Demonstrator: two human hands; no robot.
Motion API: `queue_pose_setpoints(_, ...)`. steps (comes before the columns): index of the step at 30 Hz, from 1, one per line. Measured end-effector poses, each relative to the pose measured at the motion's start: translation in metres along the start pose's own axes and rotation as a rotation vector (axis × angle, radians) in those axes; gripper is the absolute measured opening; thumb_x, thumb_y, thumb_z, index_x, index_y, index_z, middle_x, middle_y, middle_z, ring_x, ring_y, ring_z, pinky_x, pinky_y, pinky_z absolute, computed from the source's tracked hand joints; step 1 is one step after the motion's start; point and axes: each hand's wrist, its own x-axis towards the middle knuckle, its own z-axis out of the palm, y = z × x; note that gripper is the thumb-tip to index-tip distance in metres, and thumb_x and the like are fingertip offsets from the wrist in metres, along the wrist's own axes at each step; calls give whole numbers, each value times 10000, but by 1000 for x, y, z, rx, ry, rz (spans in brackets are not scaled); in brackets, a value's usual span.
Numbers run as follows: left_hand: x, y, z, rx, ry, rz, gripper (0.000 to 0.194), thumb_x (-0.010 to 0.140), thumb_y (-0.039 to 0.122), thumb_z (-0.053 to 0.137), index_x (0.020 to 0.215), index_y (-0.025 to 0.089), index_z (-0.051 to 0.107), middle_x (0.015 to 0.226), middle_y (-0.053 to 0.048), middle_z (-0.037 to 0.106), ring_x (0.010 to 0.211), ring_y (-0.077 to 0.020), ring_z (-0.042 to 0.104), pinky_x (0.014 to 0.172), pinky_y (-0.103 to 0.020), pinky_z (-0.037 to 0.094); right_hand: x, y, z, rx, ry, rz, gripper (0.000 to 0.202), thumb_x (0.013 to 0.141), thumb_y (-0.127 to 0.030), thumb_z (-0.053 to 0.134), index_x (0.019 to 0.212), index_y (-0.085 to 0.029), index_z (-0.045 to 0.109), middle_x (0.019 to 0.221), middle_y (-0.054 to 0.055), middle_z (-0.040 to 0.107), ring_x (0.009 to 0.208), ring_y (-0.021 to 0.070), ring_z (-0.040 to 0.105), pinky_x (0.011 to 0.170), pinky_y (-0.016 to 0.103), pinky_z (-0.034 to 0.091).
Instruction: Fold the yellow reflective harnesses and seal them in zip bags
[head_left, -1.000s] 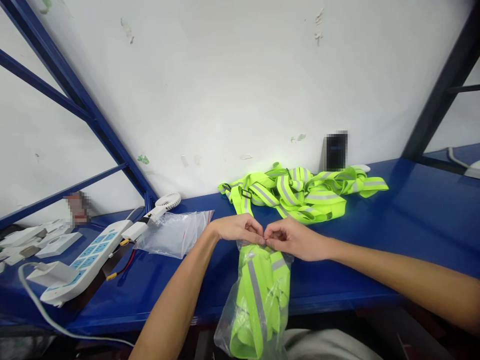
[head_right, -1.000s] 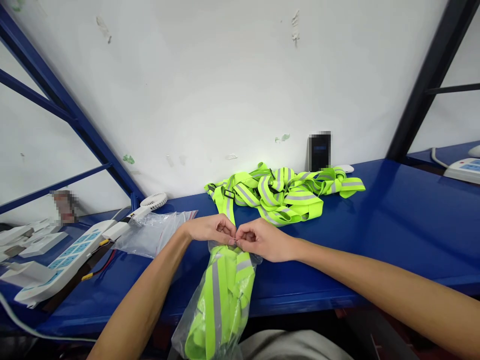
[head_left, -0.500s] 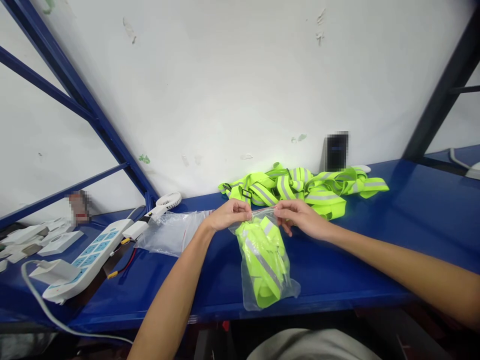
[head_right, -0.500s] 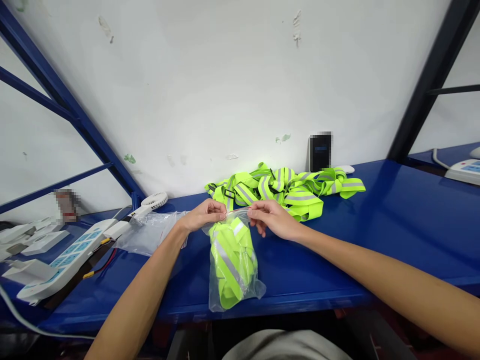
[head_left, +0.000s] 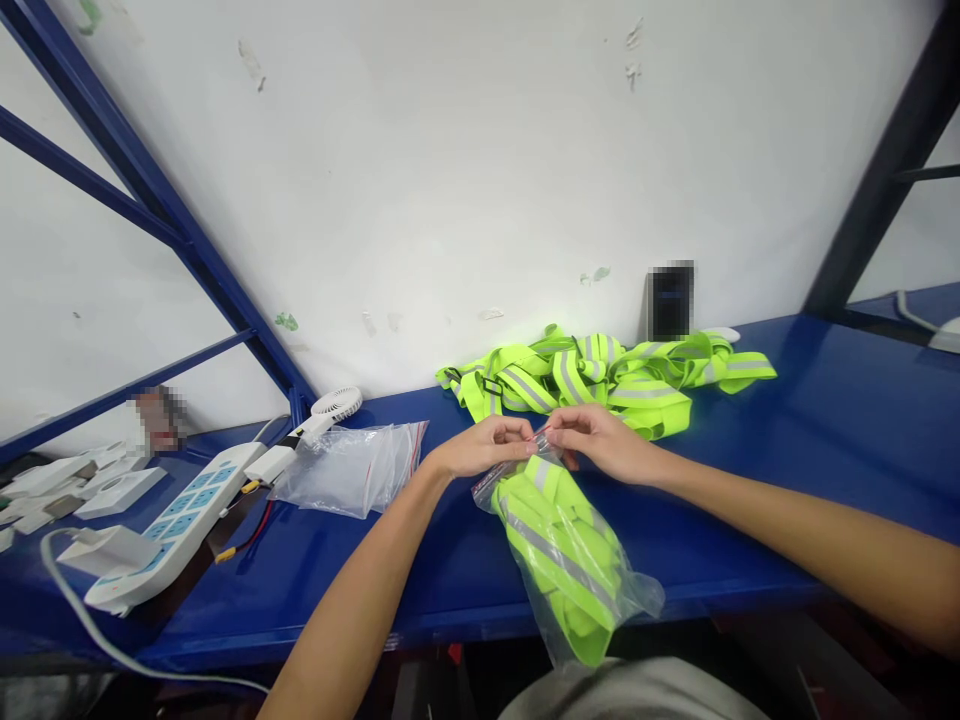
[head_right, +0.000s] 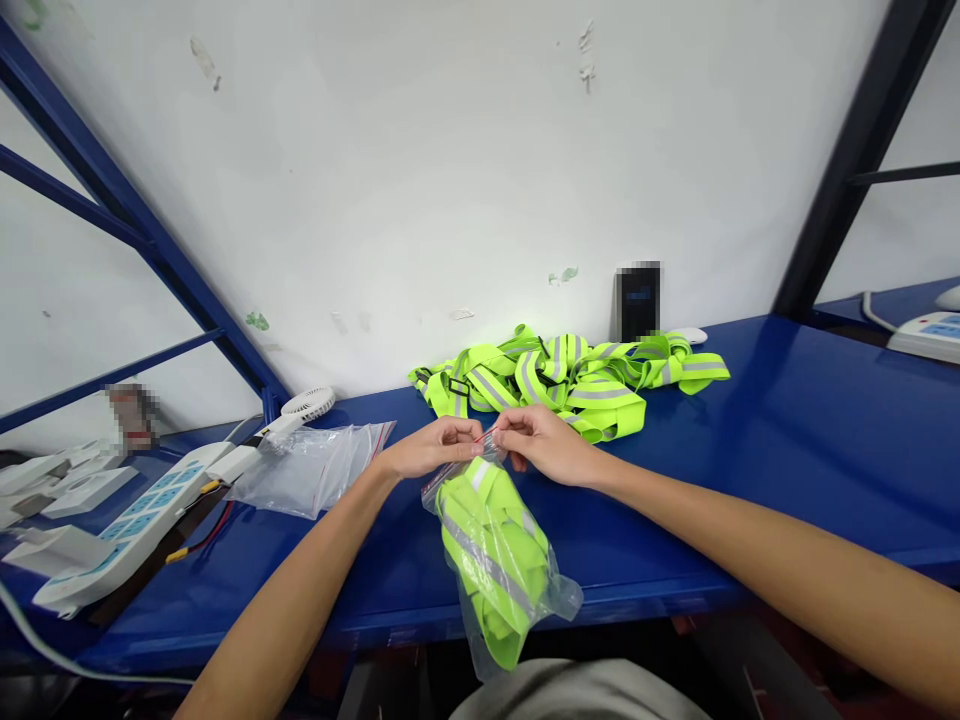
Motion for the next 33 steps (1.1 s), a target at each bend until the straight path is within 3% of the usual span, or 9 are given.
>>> queue_pose_setpoints(10,4,-3,4,30,33,43,398,830,535,637,808,149,542,639,56,399,570,-74,303,537,-229,225,1,0,-1,-60,70,-23,175,812,-322,599,728,-168,609,581,-26,538,513,109,485,510,244,360)
queue_pose_setpoints(14,5,-1,8,8,53,78,384,835,520,634,806,154,520,671,50,403,601,-80,319,564,-227,234,1,2,-3,24,90,-15,179,798,-322,601,705,-170,593,563,-33,516,504,109,487,502,248,349)
queue_pose_setpoints(21,6,-5,7,-89,99,19,378,846,516,597,763,156,515,632,56,373,556,-74,314,534,-231,229,1,0,-3,81,70,-27,211,800,-349,616,702,-162,618,611,-10,574,509,110,507,518,262,369)
queue_pose_setpoints(33,4,3,14,37,105,69,407,840,535,619,754,154,506,576,76,359,506,-58,277,486,-221,209,-1,0,-1,3,94,-18,128,763,-284,598,715,-166,606,560,-35,526,498,111,490,510,252,357)
